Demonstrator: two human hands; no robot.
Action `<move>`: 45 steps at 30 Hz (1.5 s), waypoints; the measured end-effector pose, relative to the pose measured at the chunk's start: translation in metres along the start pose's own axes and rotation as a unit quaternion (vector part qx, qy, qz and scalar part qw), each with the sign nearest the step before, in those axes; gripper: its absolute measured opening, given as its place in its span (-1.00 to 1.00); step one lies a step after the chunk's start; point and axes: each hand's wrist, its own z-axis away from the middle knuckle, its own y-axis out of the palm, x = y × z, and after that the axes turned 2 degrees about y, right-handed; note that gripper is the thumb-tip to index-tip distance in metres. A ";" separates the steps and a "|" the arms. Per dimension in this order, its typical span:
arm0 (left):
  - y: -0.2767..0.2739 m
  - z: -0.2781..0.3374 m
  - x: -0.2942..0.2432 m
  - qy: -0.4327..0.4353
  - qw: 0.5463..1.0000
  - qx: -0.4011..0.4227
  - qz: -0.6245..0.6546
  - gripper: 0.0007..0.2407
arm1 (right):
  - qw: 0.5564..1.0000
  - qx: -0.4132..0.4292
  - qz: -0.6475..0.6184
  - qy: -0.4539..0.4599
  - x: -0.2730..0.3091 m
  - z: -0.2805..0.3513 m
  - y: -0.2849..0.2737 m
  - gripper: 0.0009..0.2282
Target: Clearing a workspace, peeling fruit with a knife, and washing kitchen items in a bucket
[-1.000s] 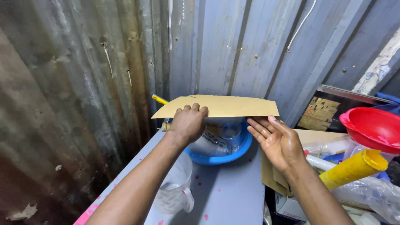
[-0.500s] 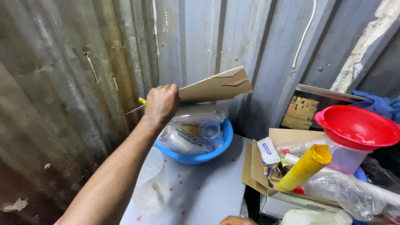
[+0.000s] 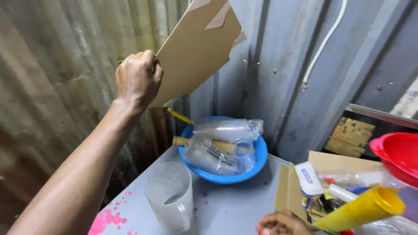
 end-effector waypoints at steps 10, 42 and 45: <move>-0.062 0.035 0.060 -0.009 0.999 -0.032 0.006 -0.93 | 0.916 -0.168 0.365 -0.017 0.179 -0.256 0.022 -0.28; -0.095 0.110 0.114 -0.128 0.978 0.126 -0.102 -0.85 | 0.918 -0.265 0.294 -0.025 0.219 -0.324 0.015 -0.68; -0.095 0.110 0.116 -0.128 0.979 0.120 -0.108 -0.83 | 0.903 -0.255 0.344 0.031 0.208 -0.314 0.022 -0.41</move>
